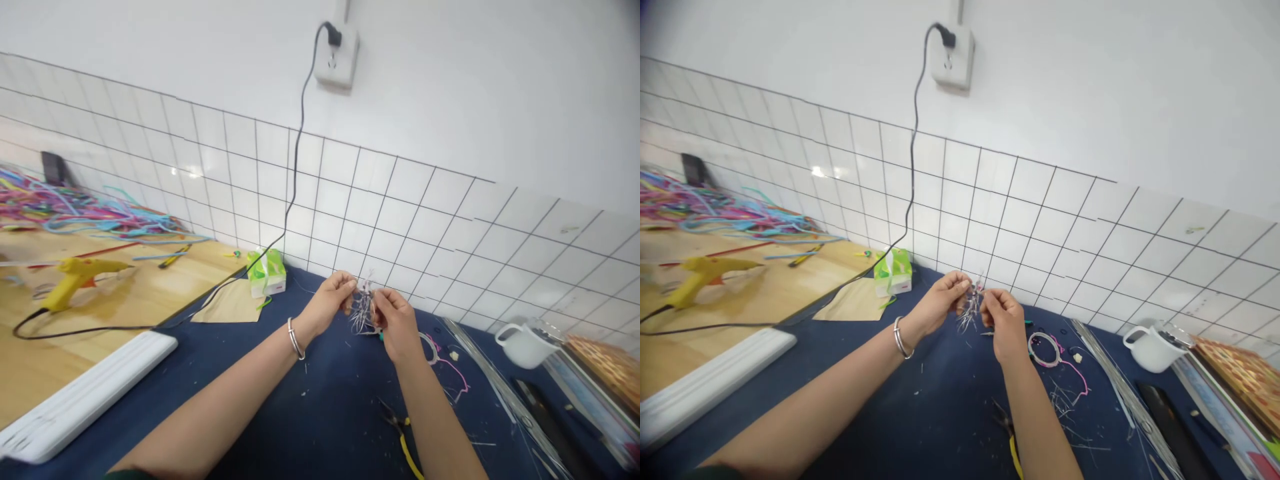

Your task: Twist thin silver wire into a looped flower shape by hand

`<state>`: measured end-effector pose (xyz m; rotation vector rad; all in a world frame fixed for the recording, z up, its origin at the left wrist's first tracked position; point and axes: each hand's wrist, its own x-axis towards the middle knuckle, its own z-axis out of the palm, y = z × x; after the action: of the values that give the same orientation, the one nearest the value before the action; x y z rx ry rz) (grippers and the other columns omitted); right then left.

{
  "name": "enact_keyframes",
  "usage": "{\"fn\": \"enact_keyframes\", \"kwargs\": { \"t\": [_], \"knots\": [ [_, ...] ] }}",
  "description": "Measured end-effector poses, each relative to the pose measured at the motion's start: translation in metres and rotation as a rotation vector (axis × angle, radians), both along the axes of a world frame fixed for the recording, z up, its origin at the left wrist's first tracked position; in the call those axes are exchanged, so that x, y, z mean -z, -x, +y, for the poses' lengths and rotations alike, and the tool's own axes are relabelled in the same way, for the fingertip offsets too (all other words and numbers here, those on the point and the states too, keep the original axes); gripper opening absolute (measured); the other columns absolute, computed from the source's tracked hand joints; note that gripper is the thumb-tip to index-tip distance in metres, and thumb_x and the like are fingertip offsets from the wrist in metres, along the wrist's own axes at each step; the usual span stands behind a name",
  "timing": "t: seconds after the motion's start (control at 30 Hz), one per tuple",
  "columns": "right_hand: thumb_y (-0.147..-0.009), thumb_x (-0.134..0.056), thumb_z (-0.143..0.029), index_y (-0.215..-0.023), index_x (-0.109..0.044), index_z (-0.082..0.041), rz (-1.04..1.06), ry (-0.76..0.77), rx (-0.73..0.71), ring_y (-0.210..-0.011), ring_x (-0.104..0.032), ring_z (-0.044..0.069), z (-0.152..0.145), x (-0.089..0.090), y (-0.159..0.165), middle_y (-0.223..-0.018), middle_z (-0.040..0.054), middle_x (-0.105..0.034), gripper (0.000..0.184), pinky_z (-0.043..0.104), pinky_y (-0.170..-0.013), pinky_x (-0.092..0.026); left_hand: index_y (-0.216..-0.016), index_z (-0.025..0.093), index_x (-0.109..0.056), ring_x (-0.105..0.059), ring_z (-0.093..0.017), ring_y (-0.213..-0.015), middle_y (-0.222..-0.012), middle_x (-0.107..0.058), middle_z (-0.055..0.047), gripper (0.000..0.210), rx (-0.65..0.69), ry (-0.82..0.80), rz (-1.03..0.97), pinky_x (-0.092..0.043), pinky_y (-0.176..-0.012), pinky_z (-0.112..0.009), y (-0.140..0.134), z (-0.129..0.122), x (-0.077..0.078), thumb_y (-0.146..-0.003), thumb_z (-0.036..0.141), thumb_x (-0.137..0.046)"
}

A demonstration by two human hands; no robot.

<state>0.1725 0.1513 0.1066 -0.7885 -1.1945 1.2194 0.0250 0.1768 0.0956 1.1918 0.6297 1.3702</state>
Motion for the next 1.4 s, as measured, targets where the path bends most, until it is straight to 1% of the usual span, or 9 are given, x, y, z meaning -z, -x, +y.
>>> {"fn": "enact_keyframes", "kwargs": {
  "t": [0.1,0.2,0.33,0.47,0.6,0.87,1.03,1.13,1.4],
  "knots": [
    [-0.075,-0.064,-0.031,-0.077,-0.058,-0.018,0.143,0.009,-0.001,-0.048,-0.043,0.006,-0.013,-0.019,0.007,-0.062,-0.0033,-0.051,0.014,0.019,-0.043,-0.032,-0.101,0.019,-0.051,-0.056,-0.01,-0.068,-0.096,-0.057,-0.005,0.03,0.022,-0.054,-0.051,-0.044,-0.055,-0.021,0.016,-0.027,-0.024,-0.076,0.031,-0.062],
    [-0.073,-0.066,-0.029,-0.078,-0.058,-0.018,0.262,0.018,-0.001,-0.049,-0.045,0.006,-0.028,-0.032,0.015,-0.064,-0.0032,-0.052,0.015,0.018,-0.043,-0.034,-0.105,0.019,-0.053,-0.056,-0.015,-0.085,-0.109,-0.055,-0.008,0.032,0.057,-0.173,-0.004,-0.045,-0.066,-0.025,0.031,-0.056,-0.04,-0.075,0.026,-0.063],
    [-0.071,-0.067,-0.029,-0.08,-0.058,-0.018,0.339,0.053,-0.015,-0.048,-0.045,0.006,-0.049,-0.037,0.028,-0.063,-0.0037,-0.053,0.017,0.018,-0.042,-0.034,-0.107,0.017,-0.055,-0.055,-0.016,-0.085,-0.092,-0.059,-0.007,0.033,0.042,-0.315,0.187,-0.044,-0.072,-0.027,0.041,-0.08,-0.046,-0.075,0.022,-0.063],
    [-0.07,-0.068,-0.029,-0.079,-0.057,-0.019,0.331,0.057,-0.024,-0.046,-0.045,0.006,-0.065,-0.037,0.037,-0.061,-0.0044,-0.053,0.017,0.018,-0.041,-0.034,-0.091,0.015,-0.062,-0.055,-0.016,-0.082,-0.088,-0.06,-0.006,0.016,-0.075,-0.483,0.396,-0.043,-0.072,-0.028,0.046,-0.09,-0.048,-0.077,0.021,-0.059],
    [-0.073,-0.066,-0.031,-0.08,-0.056,-0.019,0.252,0.01,-0.052,-0.045,-0.043,0.006,-0.077,-0.038,0.036,-0.062,-0.0044,-0.053,0.017,0.018,-0.04,-0.031,-0.086,0.016,-0.065,-0.055,-0.016,-0.079,-0.082,-0.062,-0.004,0.013,-0.134,-0.576,0.514,-0.041,-0.072,-0.027,0.053,-0.096,-0.051,-0.079,0.024,-0.056],
    [-0.075,-0.062,-0.031,-0.094,-0.056,-0.019,0.091,-0.082,-0.058,-0.05,-0.046,0.007,-0.091,-0.041,0.033,-0.076,0.0009,-0.06,0.023,0.019,-0.043,-0.034,-0.079,0.015,-0.061,-0.052,-0.013,-0.073,-0.075,-0.058,-0.001,0.013,-0.143,-0.399,0.153,-0.04,-0.069,-0.024,0.053,-0.097,-0.05,-0.076,0.027,-0.061],
    [-0.075,-0.062,-0.035,-0.097,-0.058,-0.019,-0.172,-0.255,0.301,-0.057,-0.052,0.01,-0.093,-0.042,0.035,-0.081,0.003,-0.061,0.027,0.023,-0.047,-0.039,-0.073,0.015,-0.058,-0.05,-0.009,-0.066,-0.068,-0.053,0.001,0.013,-0.037,-0.29,-0.111,-0.04,-0.066,-0.022,0.058,-0.101,-0.055,-0.076,0.026,-0.061],
    [-0.075,-0.061,-0.034,-0.099,-0.058,-0.019,-0.247,-0.345,0.417,-0.071,-0.056,0.015,-0.099,-0.045,0.038,-0.087,0.0048,-0.06,0.028,0.025,-0.053,-0.043,-0.074,0.016,-0.056,-0.05,-0.008,-0.064,-0.068,-0.052,0.001,0.013,0.039,-0.197,-0.234,-0.04,-0.062,-0.021,0.064,-0.102,-0.057,-0.076,0.027,-0.062],
    [-0.066,-0.069,-0.024,-0.114,-0.053,-0.028,-0.467,-0.612,0.36,-0.094,-0.051,0.022,-0.127,-0.059,0.051,-0.116,0.0072,-0.05,0.05,0.031,-0.067,-0.046,-0.072,0.015,-0.056,-0.049,-0.008,-0.061,-0.066,-0.052,0.001,0.015,0.107,-0.204,-0.163,-0.039,-0.06,-0.021,0.06,-0.109,-0.059,-0.075,0.028,-0.063]
  ]
}}
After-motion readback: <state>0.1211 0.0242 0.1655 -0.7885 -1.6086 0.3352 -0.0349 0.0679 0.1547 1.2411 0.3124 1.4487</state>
